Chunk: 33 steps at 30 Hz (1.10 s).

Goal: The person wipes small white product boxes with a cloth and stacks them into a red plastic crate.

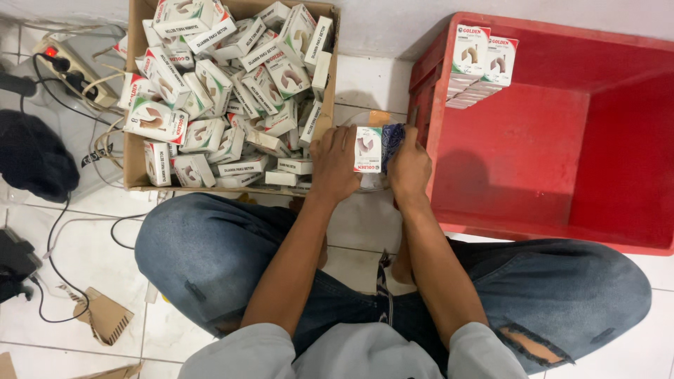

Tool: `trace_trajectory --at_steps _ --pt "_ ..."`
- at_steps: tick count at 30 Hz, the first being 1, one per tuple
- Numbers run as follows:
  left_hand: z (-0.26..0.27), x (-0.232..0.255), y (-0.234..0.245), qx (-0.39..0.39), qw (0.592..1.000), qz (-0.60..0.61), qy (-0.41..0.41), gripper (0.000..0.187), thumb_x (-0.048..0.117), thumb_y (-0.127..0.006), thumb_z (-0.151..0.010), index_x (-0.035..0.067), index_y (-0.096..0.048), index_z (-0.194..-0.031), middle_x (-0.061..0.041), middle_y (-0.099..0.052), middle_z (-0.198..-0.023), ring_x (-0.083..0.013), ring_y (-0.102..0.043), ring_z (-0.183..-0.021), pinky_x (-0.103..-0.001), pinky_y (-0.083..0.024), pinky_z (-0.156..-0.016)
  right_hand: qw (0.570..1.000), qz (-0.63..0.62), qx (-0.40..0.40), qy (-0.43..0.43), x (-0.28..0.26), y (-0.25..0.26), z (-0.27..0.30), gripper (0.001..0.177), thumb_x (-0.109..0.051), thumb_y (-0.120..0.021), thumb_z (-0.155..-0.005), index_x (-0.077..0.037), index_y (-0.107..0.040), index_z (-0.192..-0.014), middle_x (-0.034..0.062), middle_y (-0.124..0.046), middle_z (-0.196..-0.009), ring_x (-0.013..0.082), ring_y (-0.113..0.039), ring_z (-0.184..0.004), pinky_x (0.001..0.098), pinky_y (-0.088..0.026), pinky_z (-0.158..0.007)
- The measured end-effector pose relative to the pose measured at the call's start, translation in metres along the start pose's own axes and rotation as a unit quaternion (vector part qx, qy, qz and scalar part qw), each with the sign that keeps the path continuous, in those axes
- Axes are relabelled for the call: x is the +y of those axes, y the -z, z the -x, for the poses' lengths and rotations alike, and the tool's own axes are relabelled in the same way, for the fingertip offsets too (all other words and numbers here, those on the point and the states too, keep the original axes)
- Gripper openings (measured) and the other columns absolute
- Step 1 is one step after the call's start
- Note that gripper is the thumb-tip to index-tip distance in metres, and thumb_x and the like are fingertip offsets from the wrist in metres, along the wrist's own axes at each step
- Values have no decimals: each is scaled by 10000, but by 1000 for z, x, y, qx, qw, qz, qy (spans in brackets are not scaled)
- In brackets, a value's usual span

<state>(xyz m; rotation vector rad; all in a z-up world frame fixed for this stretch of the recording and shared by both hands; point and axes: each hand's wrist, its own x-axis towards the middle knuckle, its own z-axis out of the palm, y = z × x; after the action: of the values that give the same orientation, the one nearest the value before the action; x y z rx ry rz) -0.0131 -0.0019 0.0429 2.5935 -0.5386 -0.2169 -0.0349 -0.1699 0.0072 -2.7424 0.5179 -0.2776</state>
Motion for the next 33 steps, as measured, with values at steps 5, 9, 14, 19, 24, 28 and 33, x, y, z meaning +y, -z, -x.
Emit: trace_trajectory --at_steps 5,9,14,19,24,28,33 --pt "-7 2 16 -61 998 1 15 1022 171 -849 -676 76 -285 -1524 -177 -431 -1464 -365 -295 -1399 -588 -222 -1079 998 48 30 29 15 -24 -2 213 -149 -554 -918 -179 -510 -1124 102 -607 -800 374 -681 -713 506 -568 -600" --pt "-15 -12 6 -96 995 -32 -7 1041 112 -848 -658 104 -277 -1528 -158 -421 -1497 -363 -271 -1421 -583 -177 -1099 999 7 -13 42 17 -16 -6 221 -208 -654 -860 -153 -594 -1065 89 -591 -1000 380 -672 -847 517 -579 -669" --pt "-20 -13 10 -114 992 -48 -5 1034 106 -847 -645 90 -291 -1516 -147 -438 -1485 -356 -282 -1406 -572 -188 -1093 974 24 -139 175 -23 57 -14 457 -289 -780 -707 -195 -617 -1123 72 -477 -1325 338 -387 -1303 505 -390 -1024" --pt "-23 -19 17 -121 992 -42 -22 960 149 -824 -647 82 -353 -1481 -115 -464 -1456 -329 -315 -1365 -565 -209 -1099 914 121 -308 235 -28 64 -25 614 -441 -789 -708 -238 -518 -1219 59 -390 -1495 319 -221 -1452 535 -255 -1127" --pt "-27 -7 47 -109 994 5 -21 949 173 -806 -650 70 -367 -1485 -135 -464 -1439 -359 -353 -1346 -597 -254 -1102 913 54 -248 320 -17 76 -45 576 -436 -800 -681 -225 -561 -1161 41 -485 -1383 288 -349 -1358 488 -338 -1024" --pt "-46 35 70 -68 995 20 -72 932 187 -837 -706 41 -363 -1495 -178 -451 -1428 -370 -347 -1326 -590 -235 -1095 907 -15 -195 374 9 123 -82 602 -381 -802 -651 -144 -556 -1146 145 -499 -1371 407 -500 -1234 544 -448 -909" --pt "-96 87 31 17 978 66 -197 1069 366 -914 -622 41 -377 -1487 -175 -481 -1436 -361 -450 -1282 -523 -416 -1003 922 -17 -191 335 59 190 -116 598 -258 -835 -603 -118 -613 -1140 169 -515 -1375 435 -596 -1154 541 -498 -911"
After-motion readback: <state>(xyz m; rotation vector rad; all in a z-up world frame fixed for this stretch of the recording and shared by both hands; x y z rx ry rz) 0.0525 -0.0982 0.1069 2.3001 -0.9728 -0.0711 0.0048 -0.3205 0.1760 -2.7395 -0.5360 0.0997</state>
